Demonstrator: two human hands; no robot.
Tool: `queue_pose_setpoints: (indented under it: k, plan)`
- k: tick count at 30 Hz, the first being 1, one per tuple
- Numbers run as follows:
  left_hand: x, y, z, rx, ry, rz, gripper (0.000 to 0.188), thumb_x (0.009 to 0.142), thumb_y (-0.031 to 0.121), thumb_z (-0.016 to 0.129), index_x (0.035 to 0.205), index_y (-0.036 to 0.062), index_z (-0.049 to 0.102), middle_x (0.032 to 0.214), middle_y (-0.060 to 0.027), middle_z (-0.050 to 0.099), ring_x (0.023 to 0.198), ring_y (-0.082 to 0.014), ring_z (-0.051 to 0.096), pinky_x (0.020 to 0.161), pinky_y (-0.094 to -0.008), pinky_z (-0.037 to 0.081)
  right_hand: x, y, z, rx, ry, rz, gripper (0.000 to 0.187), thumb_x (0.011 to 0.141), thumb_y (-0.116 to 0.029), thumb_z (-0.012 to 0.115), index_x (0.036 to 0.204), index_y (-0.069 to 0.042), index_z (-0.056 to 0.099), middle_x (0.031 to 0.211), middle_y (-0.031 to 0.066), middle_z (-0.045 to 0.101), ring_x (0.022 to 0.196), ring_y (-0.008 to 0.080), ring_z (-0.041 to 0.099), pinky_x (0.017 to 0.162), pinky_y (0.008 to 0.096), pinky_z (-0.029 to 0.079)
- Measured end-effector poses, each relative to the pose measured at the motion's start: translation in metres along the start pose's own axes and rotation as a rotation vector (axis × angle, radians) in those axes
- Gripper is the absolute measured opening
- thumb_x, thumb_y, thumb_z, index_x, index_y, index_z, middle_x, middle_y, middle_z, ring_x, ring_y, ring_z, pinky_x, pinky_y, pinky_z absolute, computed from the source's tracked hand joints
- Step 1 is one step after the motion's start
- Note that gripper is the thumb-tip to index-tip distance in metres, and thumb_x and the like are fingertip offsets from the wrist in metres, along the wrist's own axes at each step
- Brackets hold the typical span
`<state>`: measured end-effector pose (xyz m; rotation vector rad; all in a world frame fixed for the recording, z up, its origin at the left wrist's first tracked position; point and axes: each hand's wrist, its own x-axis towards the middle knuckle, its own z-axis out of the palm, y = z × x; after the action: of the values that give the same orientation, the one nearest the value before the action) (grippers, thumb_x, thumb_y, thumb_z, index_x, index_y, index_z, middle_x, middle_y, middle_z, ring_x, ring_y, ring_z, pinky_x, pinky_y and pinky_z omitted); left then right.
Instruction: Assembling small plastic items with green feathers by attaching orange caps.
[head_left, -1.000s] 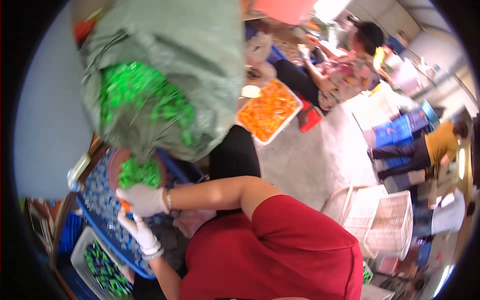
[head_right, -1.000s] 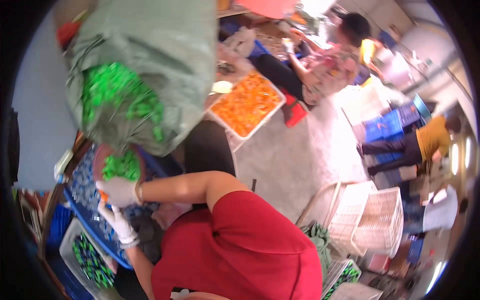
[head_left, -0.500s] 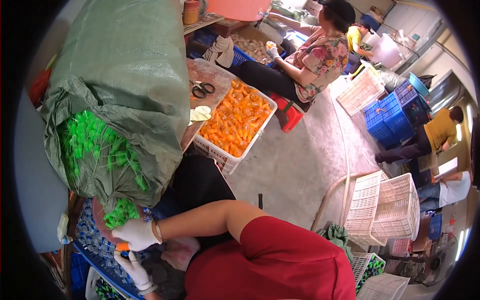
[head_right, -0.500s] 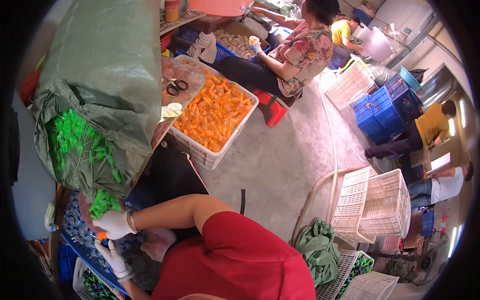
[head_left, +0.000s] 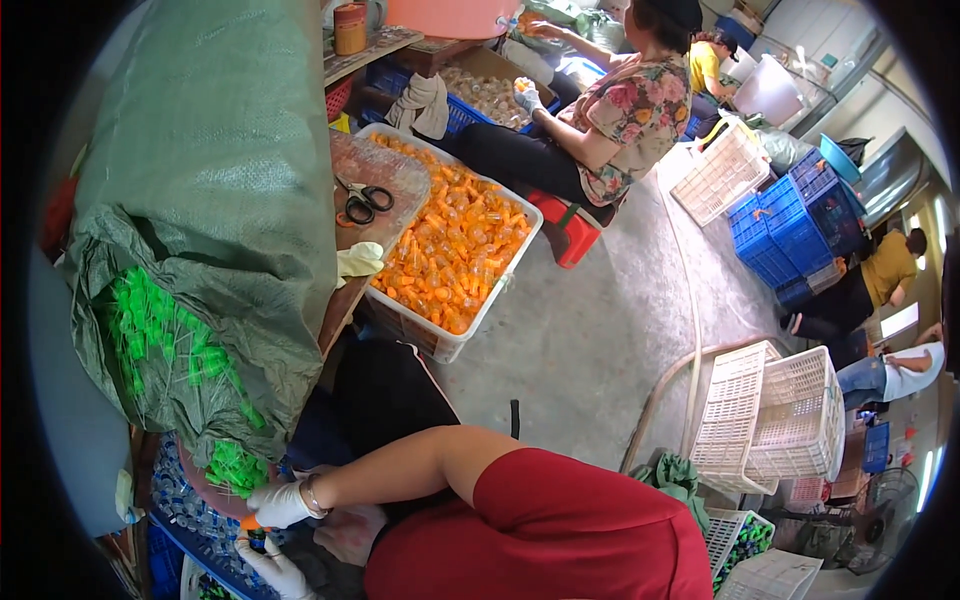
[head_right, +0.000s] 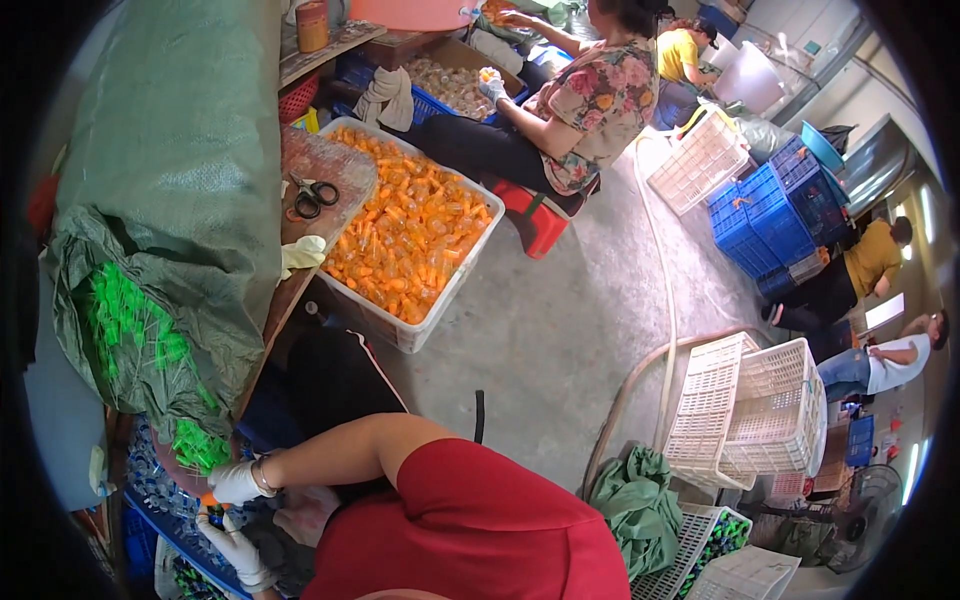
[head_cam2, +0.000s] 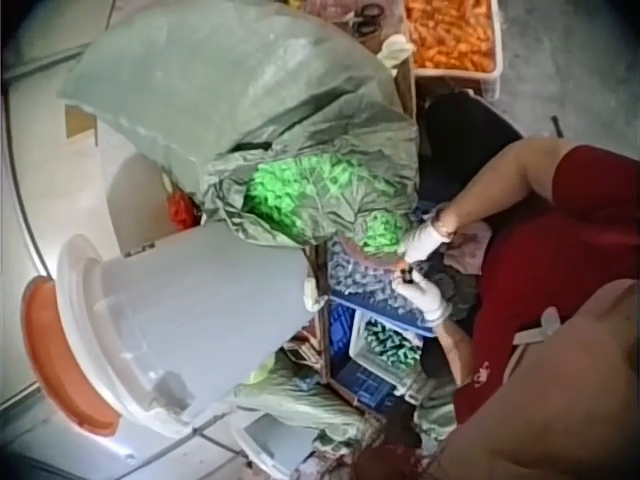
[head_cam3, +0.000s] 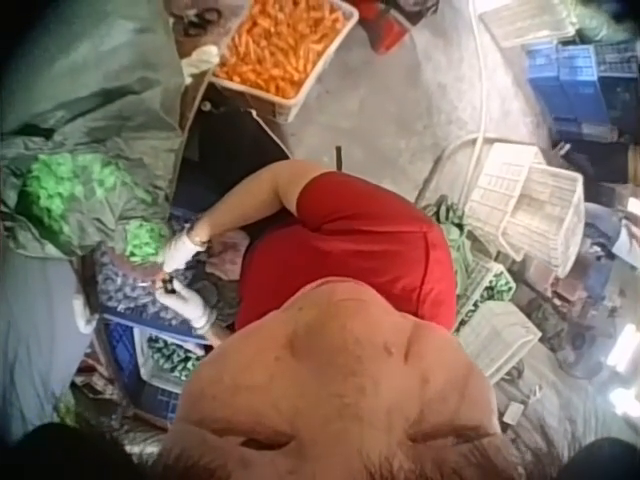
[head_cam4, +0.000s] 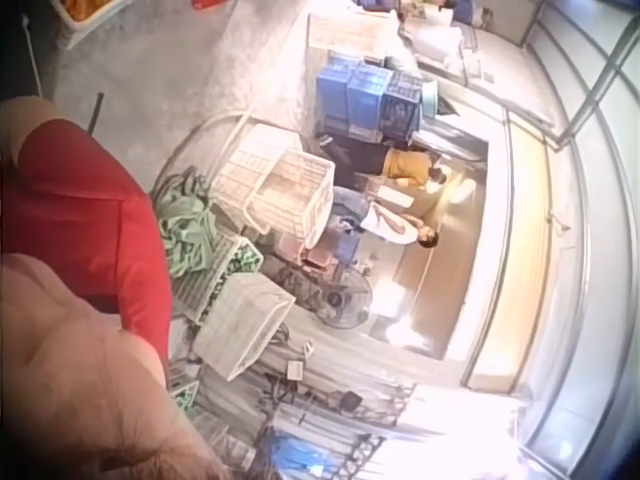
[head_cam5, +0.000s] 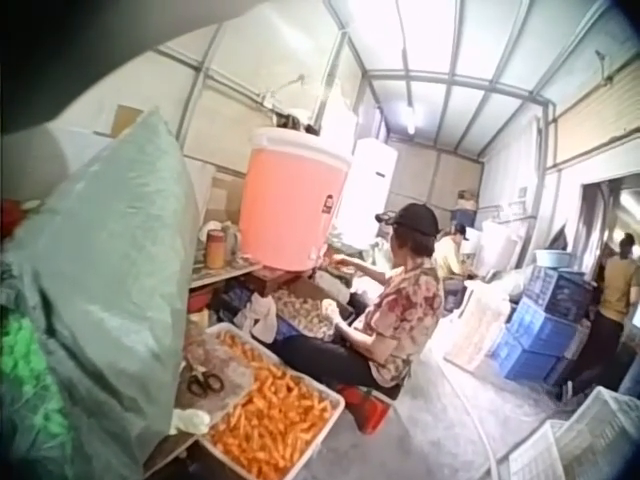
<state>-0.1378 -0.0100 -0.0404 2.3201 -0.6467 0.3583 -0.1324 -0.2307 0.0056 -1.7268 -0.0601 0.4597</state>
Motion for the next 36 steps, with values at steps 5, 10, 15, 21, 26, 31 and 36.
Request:
queue_pose_setpoints:
  k: [5,10,15,21,26,31,36]
  plan:
    - [0.021,-0.052,-0.096,0.728,0.04,0.073,0.052,0.095,0.039,0.059,0.125,-0.0033,0.054,0.109,-0.0203,0.06,0.095,-0.0371,0.058,0.08,-0.0468,0.048,0.038,0.03,-0.005,-0.355,0.402,-0.397,0.033,0.087,-0.029,0.061,0.104,-0.003,0.068,0.11,0.0204,0.064,0.101,0.0342,0.063,0.085,0.0421,0.049]
    - [-0.032,-0.12,-0.108,0.632,-0.201,-0.019,0.049,0.087,0.004,0.064,0.134,-0.0022,0.052,0.129,-0.0197,0.057,0.121,-0.0363,0.052,0.106,-0.0429,0.039,0.079,0.031,-0.002,-0.733,0.55,-0.638,0.035,0.088,-0.025,0.057,0.117,-0.007,0.065,0.124,0.0184,0.059,0.114,0.0346,0.057,0.095,0.0434,0.046]
    - [-0.047,-0.05,-0.01,0.055,-0.409,-0.04,0.05,0.077,-0.003,0.06,0.126,0.0016,0.06,0.125,-0.0192,0.059,0.115,-0.0379,0.055,0.103,-0.0453,0.042,0.117,0.049,-0.013,-0.974,0.288,-0.147,0.036,0.089,-0.025,0.052,0.12,-0.012,0.063,0.122,0.0144,0.062,0.115,0.034,0.057,0.095,0.0472,0.044]
    - [-0.062,-0.115,-0.011,0.107,-0.426,-0.213,0.042,0.086,-0.001,0.055,0.127,0.007,0.058,0.122,-0.0127,0.059,0.104,-0.0286,0.06,0.091,-0.0396,0.049,0.152,0.077,0.01,-1.141,0.441,-0.277,0.031,0.085,-0.023,0.055,0.109,-0.011,0.069,0.106,0.0119,0.066,0.099,0.0325,0.061,0.08,0.0476,0.047]
    - [-0.045,-0.127,-0.005,-0.259,-0.272,-0.386,0.041,0.09,0.001,0.053,0.13,0.0091,0.055,0.121,-0.0096,0.059,0.099,-0.0215,0.06,0.082,-0.0324,0.05,0.169,0.103,0.019,-1.273,0.574,-0.364,0.027,0.082,-0.022,0.057,0.099,-0.01,0.074,0.094,0.0098,0.07,0.087,0.0312,0.065,0.068,0.048,0.049]
    - [-0.049,-0.118,-0.025,-0.646,-0.108,-0.662,0.041,0.092,0.002,0.053,0.132,0.0099,0.053,0.121,-0.0074,0.058,0.096,-0.0161,0.06,0.076,-0.0263,0.05,0.137,0.076,0.026,-1.259,0.739,-0.845,0.031,0.081,-0.021,0.057,0.102,-0.007,0.075,0.089,0.0082,0.073,0.083,0.0337,0.068,0.062,0.0514,0.051]
    - [-0.014,-0.099,-0.021,-0.75,-0.286,-0.713,0.048,0.096,0.007,0.053,0.143,0.0109,0.043,0.125,-0.0045,0.055,0.096,-0.0102,0.058,0.075,-0.0212,0.048,0.14,0.063,0.008,-1.496,0.521,-0.634,0.041,0.086,-0.03,0.053,0.121,-0.01,0.064,0.123,0.0125,0.061,0.115,0.0328,0.055,0.089,0.0516,0.046]
